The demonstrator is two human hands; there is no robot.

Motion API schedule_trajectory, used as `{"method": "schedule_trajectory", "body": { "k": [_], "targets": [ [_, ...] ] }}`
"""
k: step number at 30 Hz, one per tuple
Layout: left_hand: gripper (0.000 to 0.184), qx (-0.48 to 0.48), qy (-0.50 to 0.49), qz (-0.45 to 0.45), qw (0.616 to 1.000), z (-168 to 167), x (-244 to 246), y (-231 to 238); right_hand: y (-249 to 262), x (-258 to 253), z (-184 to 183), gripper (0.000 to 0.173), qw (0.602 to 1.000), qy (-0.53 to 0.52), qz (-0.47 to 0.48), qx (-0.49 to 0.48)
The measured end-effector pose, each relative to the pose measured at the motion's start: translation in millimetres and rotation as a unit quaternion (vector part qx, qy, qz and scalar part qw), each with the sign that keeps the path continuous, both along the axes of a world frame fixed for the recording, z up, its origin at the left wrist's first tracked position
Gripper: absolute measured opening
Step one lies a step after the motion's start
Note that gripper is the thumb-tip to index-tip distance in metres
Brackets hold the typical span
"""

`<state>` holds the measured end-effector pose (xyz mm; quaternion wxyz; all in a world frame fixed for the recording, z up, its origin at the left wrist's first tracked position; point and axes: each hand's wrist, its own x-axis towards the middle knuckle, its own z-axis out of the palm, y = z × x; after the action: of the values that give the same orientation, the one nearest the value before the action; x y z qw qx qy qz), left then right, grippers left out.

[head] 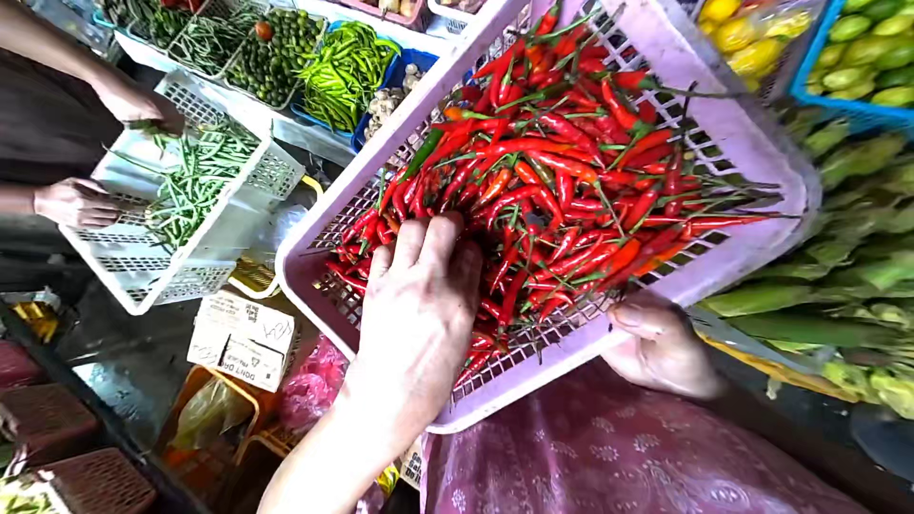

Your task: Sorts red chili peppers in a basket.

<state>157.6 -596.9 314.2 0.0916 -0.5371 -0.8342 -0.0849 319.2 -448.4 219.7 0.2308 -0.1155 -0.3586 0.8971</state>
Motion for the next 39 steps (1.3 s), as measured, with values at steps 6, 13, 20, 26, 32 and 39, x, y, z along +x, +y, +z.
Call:
{"method": "schedule_trajectory", "body": {
  "k": [6, 13, 20, 26, 32, 39],
  "targets": [
    [0.012, -0.049, 0.027, -0.042, 0.998, 0, -5, 9, -2, -2, -4, 0.021, 0.999, -0.04, -0.011, -0.022],
    [0.013, -0.002, -0.113, -0.08, 0.99, -6, -36, 6, -2, -7, 0, 0.025, 0.988, -0.125, -0.063, -0.07],
    [0.007, -0.089, 0.014, -0.09, 0.992, -10, -20, 22, -3, -7, 0, 0.029, 0.989, -0.134, -0.059, -0.035],
    [0.009, 0.048, -0.287, -0.103, 0.951, -2, -51, 3, 0, -8, 0, 0.025, 0.985, -0.14, -0.078, -0.061],
    [0.023, 0.155, -0.437, -0.026, 0.886, 23, -67, -27, 6, -5, -4, 0.023, 0.991, -0.093, -0.085, -0.041],
    [0.026, -0.014, -0.075, 0.063, 0.995, 17, -36, -27, 7, -3, 6, 0.02, 0.994, -0.073, -0.071, -0.038]
  ]
}}
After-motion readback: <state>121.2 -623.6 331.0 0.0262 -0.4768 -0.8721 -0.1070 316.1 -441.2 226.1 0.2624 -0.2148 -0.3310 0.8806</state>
